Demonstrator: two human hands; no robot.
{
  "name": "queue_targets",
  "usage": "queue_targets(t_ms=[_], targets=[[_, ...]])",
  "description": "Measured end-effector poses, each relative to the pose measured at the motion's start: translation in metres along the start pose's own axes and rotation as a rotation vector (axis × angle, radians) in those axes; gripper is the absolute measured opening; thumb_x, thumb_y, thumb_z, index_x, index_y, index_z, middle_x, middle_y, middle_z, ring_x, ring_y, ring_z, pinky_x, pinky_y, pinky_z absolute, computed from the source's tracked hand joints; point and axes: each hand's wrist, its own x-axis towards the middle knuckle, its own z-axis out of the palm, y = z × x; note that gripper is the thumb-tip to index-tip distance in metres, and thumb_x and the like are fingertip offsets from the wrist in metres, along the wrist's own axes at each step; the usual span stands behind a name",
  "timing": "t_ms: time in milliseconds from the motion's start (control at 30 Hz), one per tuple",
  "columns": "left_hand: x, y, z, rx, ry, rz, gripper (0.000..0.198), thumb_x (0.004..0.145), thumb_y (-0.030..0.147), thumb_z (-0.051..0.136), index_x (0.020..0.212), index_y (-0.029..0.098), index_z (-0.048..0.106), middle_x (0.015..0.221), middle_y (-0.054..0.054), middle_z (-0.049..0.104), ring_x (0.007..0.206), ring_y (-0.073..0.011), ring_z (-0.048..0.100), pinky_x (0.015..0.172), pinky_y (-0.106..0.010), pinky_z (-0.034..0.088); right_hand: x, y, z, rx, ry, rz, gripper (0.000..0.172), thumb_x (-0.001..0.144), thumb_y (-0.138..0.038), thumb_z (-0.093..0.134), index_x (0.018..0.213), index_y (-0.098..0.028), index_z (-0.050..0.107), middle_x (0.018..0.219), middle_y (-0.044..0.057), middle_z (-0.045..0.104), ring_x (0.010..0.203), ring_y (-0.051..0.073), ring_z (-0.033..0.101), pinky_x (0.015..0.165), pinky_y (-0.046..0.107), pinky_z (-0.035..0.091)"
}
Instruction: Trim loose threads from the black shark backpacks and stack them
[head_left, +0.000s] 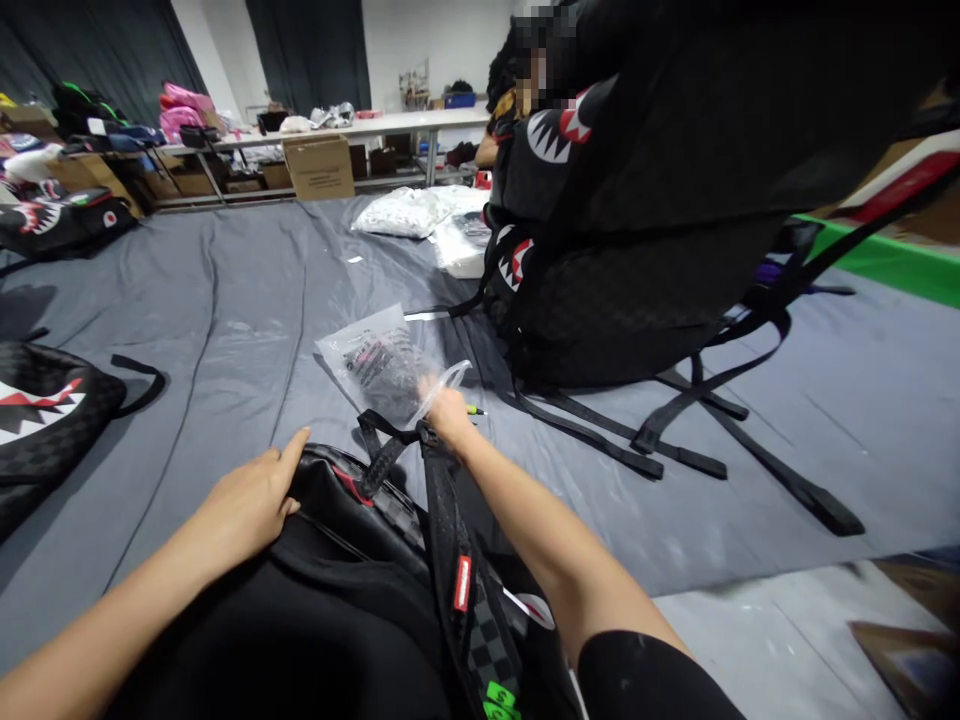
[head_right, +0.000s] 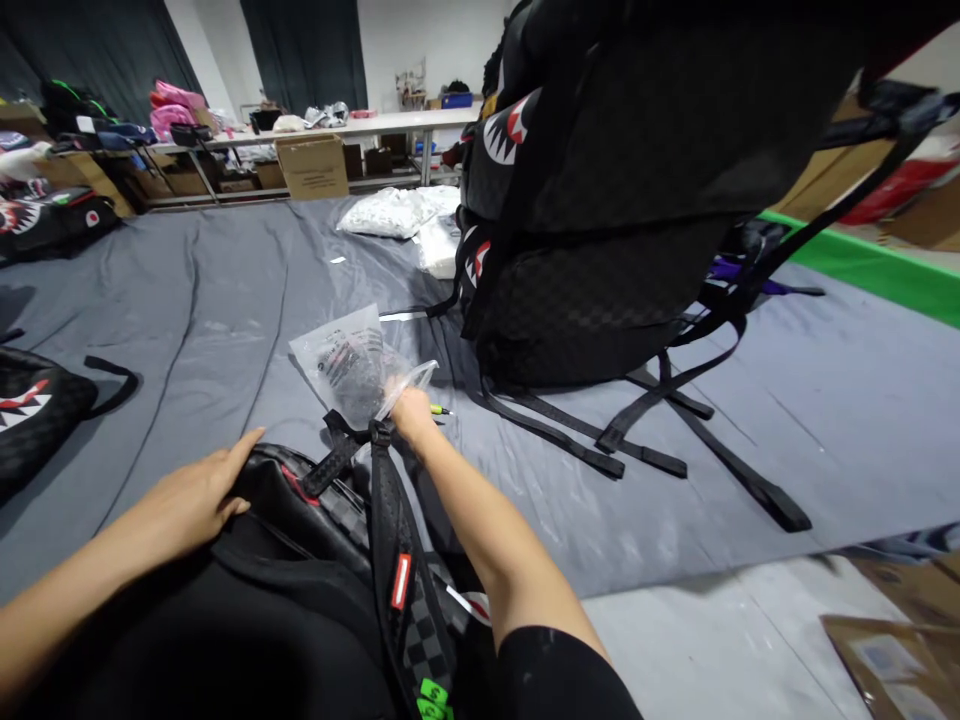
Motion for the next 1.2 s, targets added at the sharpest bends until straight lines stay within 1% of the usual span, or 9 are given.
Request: queue_targets(t_ms=[133, 300, 333, 467, 567, 733, 933, 1100, 1200], targets=[[-0.001, 0.001, -0.001, 0.014, 0.021, 0.006, 0.078, 0.088, 0.021, 0.047, 0.156, 0.015, 0.008, 0.118, -0.018, 0.06, 0.103, -0.0315, 0.062, 0.085, -0.04, 0.049, -0.019, -0.004, -0.003, -0.015, 0.01, -0.039, 0.04, 0.097, -0.013, 0.032, 0.129, -0.009, 0.056, 0.125, 0.02, 0.06, 0.112, 0.027, 0.058, 0.091, 0.031, 0.047], [-0.001, 0.003, -0.003, -0.005, 0.027, 0.011, 0.08, 0.087, 0.021, 0.05, 0.155, 0.014, 0.009, 0.12, -0.019, 0.059, 0.106, -0.0311, 0.062, 0.086, -0.039, 0.048, -0.024, -0.009, -0.009, -0.006, 0.027, -0.016, 0.064, 0.094, -0.013, 0.039, 0.155, -0.011, 0.019, 0.153, 0.023, 0.032, 0.112, 0.027, 0.06, 0.085, 0.032, 0.05], [-0.001, 0.004, -0.003, -0.005, 0.028, 0.011, 0.08, 0.087, 0.02, 0.05, 0.155, 0.014, 0.009, 0.12, -0.019, 0.059, 0.106, -0.031, 0.062, 0.087, -0.038, 0.048, -0.022, -0.01, -0.011, 0.001, 0.017, -0.015, 0.066, 0.093, -0.013, 0.041, 0.155, -0.012, 0.019, 0.154, 0.023, 0.03, 0.112, 0.027, 0.06, 0.084, 0.032, 0.05], [-0.003, 0.005, -0.005, 0.0, 0.028, 0.007, 0.079, 0.087, 0.02, 0.05, 0.155, 0.013, 0.011, 0.118, -0.018, 0.06, 0.106, -0.0304, 0.062, 0.087, -0.038, 0.048, -0.019, -0.01, -0.017, 0.018, -0.045, -0.081, 0.044, 0.091, -0.012, 0.047, 0.134, -0.01, 0.053, 0.128, 0.02, 0.06, 0.111, 0.027, 0.061, 0.09, 0.031, 0.047], [-0.006, 0.006, -0.007, 0.011, 0.027, 0.008, 0.079, 0.087, 0.021, 0.05, 0.155, 0.014, 0.01, 0.117, -0.017, 0.06, 0.107, -0.0296, 0.062, 0.087, -0.037, 0.048, -0.027, -0.012, -0.012, 0.026, -0.06, -0.101, 0.032, 0.094, -0.014, 0.044, 0.119, -0.011, 0.062, 0.114, 0.017, 0.067, 0.106, 0.026, 0.063, 0.089, 0.03, 0.047], [-0.008, 0.007, -0.009, 0.028, 0.022, -0.004, 0.078, 0.087, 0.021, 0.049, 0.155, 0.012, 0.012, 0.118, -0.019, 0.061, 0.106, -0.0298, 0.062, 0.087, -0.037, 0.048, -0.045, -0.015, -0.001, 0.047, -0.052, -0.094, 0.034, 0.096, -0.012, 0.038, 0.118, -0.012, 0.063, 0.119, 0.017, 0.064, 0.103, 0.022, 0.064, 0.086, 0.028, 0.048], [-0.009, 0.007, -0.009, 0.021, 0.054, 0.001, 0.077, 0.086, 0.02, 0.05, 0.154, 0.013, 0.015, 0.116, -0.019, 0.062, 0.107, -0.029, 0.063, 0.085, -0.036, 0.048, -0.052, -0.018, 0.004, 0.075, 0.059, -0.021, 0.035, 0.098, -0.015, 0.033, 0.117, -0.009, 0.061, 0.119, 0.021, 0.06, 0.105, 0.026, 0.061, 0.084, 0.032, 0.048], [-0.011, 0.007, -0.01, 0.0, 0.066, 0.007, 0.077, 0.085, 0.021, 0.052, 0.153, 0.013, 0.018, 0.116, -0.02, 0.063, 0.107, -0.0288, 0.063, 0.085, -0.036, 0.048, -0.064, -0.02, 0.011, 0.204, 0.069, -0.032, 0.027, 0.094, -0.016, 0.043, 0.112, -0.013, 0.064, 0.115, 0.017, 0.064, 0.093, 0.023, 0.065, 0.077, 0.029, 0.048], [-0.012, 0.007, -0.01, -0.011, 0.071, 0.005, 0.077, 0.085, 0.021, 0.052, 0.153, 0.012, 0.019, 0.118, -0.021, 0.062, 0.107, -0.029, 0.063, 0.085, -0.036, 0.048, -0.076, -0.017, 0.012, 0.337, 0.153, 0.015, 0.024, 0.092, -0.017, 0.046, 0.108, -0.017, 0.064, 0.119, 0.013, 0.064, 0.096, 0.022, 0.064, 0.081, 0.029, 0.047]])
